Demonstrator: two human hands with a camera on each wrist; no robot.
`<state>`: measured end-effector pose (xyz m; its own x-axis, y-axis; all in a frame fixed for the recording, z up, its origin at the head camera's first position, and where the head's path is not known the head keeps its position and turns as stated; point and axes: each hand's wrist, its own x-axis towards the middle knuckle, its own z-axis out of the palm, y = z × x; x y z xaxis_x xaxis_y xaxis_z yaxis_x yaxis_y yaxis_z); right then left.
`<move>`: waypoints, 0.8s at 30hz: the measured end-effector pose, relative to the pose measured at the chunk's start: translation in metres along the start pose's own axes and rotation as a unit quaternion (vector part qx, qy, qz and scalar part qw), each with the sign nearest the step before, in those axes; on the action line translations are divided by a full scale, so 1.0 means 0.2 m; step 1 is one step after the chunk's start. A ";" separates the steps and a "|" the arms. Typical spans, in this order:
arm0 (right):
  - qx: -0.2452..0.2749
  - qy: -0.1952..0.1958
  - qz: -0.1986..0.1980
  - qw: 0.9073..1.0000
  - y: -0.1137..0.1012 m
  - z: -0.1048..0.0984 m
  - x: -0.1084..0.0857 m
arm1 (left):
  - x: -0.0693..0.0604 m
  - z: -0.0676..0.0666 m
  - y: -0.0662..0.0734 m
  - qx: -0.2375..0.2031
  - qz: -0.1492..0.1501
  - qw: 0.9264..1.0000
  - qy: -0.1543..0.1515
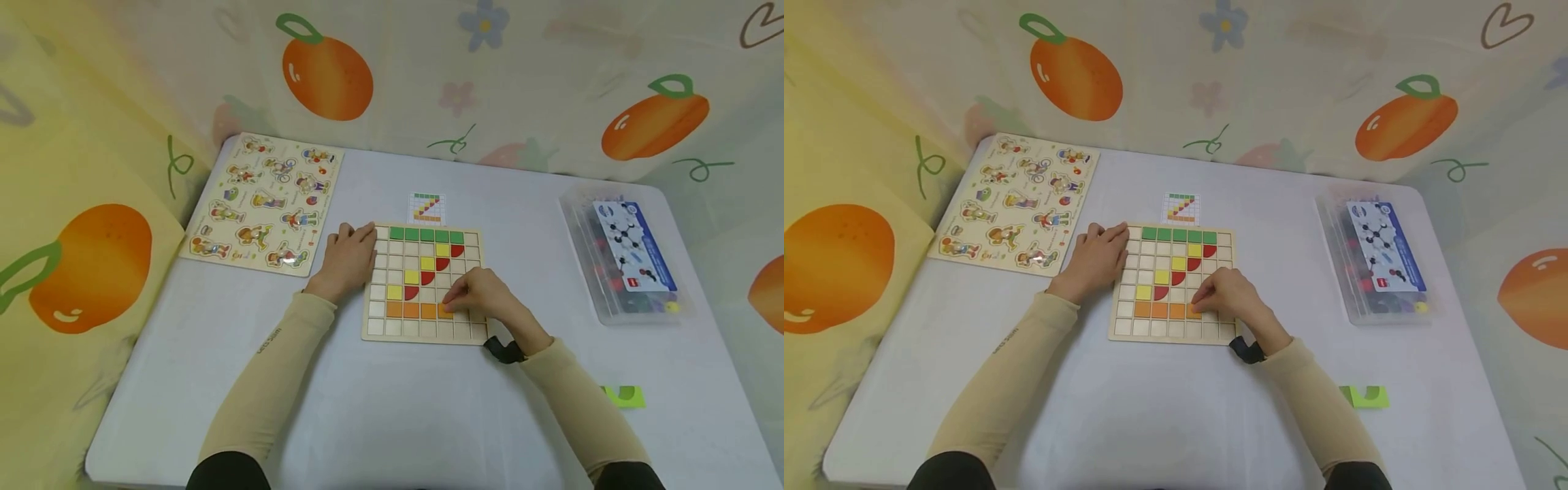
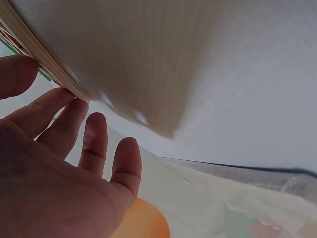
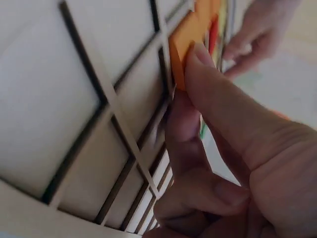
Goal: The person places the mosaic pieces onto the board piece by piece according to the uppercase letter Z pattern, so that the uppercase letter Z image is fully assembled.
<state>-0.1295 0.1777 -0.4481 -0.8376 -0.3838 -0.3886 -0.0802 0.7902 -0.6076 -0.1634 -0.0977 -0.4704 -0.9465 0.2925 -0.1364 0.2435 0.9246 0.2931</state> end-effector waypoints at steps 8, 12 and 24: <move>-0.092 0.030 0.034 0.995 -0.07 0.03 -0.03 | 0.00 -0.01 0.00 0.012 -0.002 1.000 0.000; -0.106 0.051 0.014 0.993 -0.05 0.05 -0.06 | 0.00 -0.01 0.00 0.011 -0.003 1.000 -0.002; -0.062 0.108 0.010 0.992 0.10 -0.05 -0.20 | 0.00 0.00 0.01 0.011 -0.001 1.000 -0.005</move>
<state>-0.1039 0.2135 -0.4381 -0.9352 -0.2659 -0.2340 -0.1163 0.8544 -0.5064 -0.1634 -0.0965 -0.4695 -0.9446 0.2935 -0.1467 0.2467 0.9300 0.2725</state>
